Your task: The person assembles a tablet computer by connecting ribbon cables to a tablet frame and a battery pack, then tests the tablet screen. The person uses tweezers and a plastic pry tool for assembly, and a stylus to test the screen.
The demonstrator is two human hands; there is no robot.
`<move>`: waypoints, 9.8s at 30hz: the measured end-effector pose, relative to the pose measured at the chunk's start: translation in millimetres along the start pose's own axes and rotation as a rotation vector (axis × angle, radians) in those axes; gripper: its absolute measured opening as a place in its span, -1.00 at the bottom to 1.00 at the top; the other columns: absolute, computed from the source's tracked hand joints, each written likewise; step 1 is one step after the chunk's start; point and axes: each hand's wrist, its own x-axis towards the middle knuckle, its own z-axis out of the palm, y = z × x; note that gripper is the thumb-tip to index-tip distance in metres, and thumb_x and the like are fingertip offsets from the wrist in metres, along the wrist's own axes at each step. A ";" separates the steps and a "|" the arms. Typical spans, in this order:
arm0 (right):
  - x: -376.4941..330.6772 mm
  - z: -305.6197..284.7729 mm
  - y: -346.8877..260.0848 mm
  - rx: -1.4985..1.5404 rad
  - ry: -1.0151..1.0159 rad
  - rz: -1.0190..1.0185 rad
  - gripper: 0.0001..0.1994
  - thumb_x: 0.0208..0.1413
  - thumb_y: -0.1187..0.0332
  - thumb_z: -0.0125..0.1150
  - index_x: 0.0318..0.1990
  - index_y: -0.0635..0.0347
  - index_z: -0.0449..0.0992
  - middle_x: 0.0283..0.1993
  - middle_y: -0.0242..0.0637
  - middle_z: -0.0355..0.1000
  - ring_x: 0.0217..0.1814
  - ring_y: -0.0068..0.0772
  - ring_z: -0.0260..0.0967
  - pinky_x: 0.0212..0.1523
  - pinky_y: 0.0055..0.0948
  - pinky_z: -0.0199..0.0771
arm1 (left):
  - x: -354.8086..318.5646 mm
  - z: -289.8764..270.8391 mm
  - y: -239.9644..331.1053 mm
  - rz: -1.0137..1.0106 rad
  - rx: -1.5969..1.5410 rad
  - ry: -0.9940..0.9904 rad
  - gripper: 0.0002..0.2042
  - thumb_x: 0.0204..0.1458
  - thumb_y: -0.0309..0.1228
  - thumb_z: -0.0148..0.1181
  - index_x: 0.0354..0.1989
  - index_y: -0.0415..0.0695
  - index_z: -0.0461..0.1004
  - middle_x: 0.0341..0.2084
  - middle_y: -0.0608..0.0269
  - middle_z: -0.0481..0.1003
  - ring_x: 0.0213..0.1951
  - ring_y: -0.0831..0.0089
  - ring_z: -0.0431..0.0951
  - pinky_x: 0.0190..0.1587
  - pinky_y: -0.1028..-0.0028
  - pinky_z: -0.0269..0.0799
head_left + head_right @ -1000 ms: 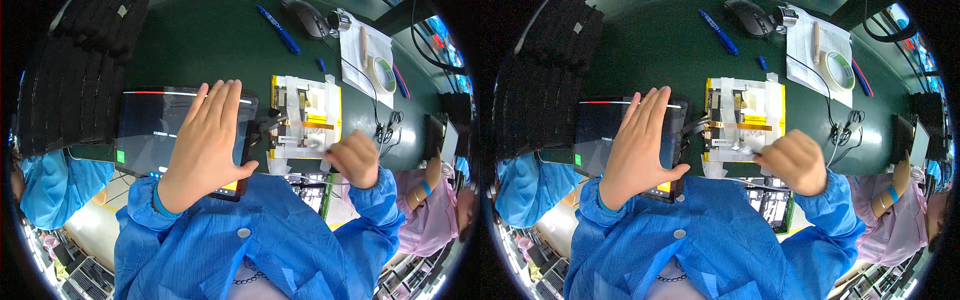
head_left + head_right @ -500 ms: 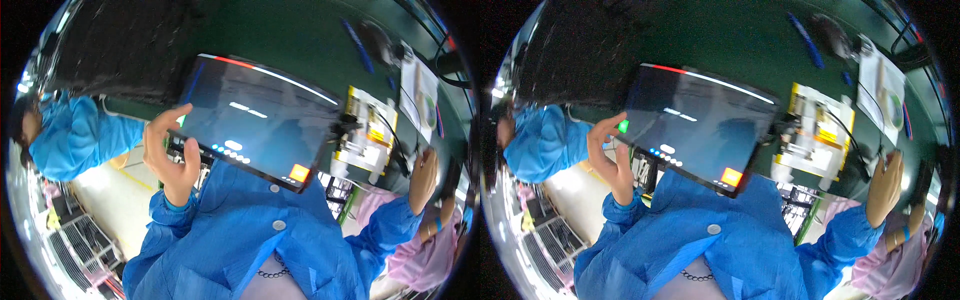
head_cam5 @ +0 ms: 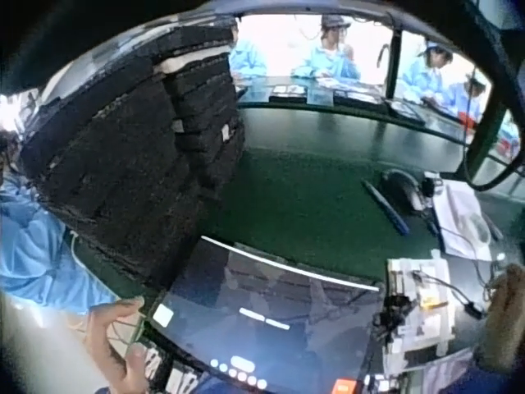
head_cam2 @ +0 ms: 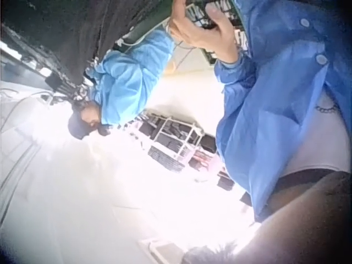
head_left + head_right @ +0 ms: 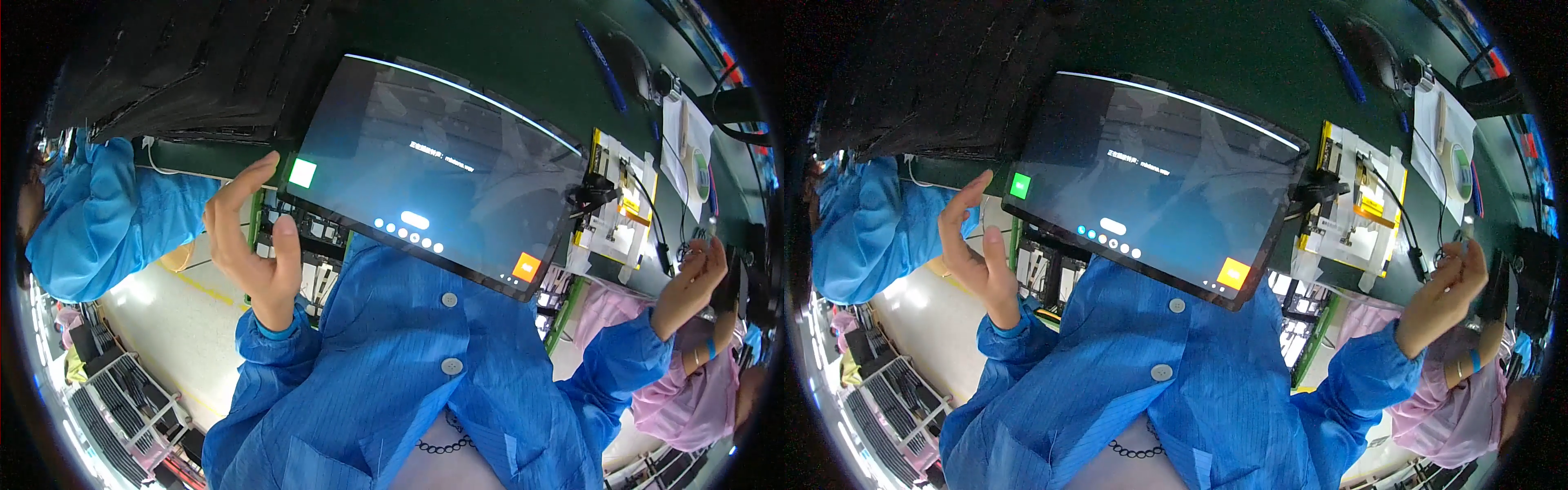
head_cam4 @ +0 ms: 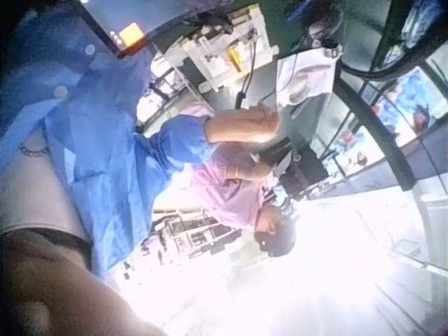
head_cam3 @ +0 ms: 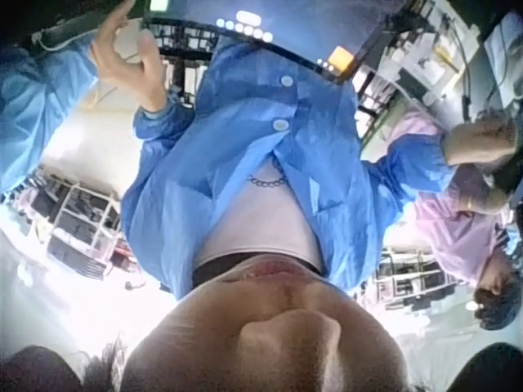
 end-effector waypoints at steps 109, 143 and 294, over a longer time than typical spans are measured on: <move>-19.4 35.7 -73.4 0.395 -0.845 -0.677 -0.86 -0.13 0.37 0.17 -0.45 0.19 0.35 -0.52 -0.32 0.36 -0.51 -0.34 0.42 -0.57 -0.39 0.42 | 51.0 112.4 135.3 0.364 -0.132 -0.953 0.03 -0.58 -0.20 0.45 0.20 -0.22 0.03 0.18 -0.06 0.10 0.26 0.03 0.06 0.31 0.06 -0.16; -19.9 27.9 -88.7 0.442 -1.025 -0.278 -0.83 0.00 0.32 0.20 -0.49 0.22 0.43 -0.59 -0.15 0.34 -0.57 -0.08 0.35 -0.56 -0.23 0.31 | 27.8 28.0 -6.9 -0.075 -0.108 -0.549 -0.22 0.00 0.11 0.01 0.28 -0.20 0.05 0.25 0.00 0.11 0.30 0.13 0.05 0.30 0.25 -0.06; -21.3 31.5 -54.5 0.225 -0.435 -0.543 -0.56 -0.27 0.58 0.14 -0.12 -0.02 0.52 -0.09 -0.29 0.33 -0.03 -0.19 0.28 0.00 -0.26 0.25 | 90.9 172.2 150.3 0.584 -0.242 -0.866 -0.68 -0.23 -0.23 0.24 -0.28 -0.09 0.51 -0.48 0.22 0.55 -0.23 0.25 0.50 -0.01 0.20 0.23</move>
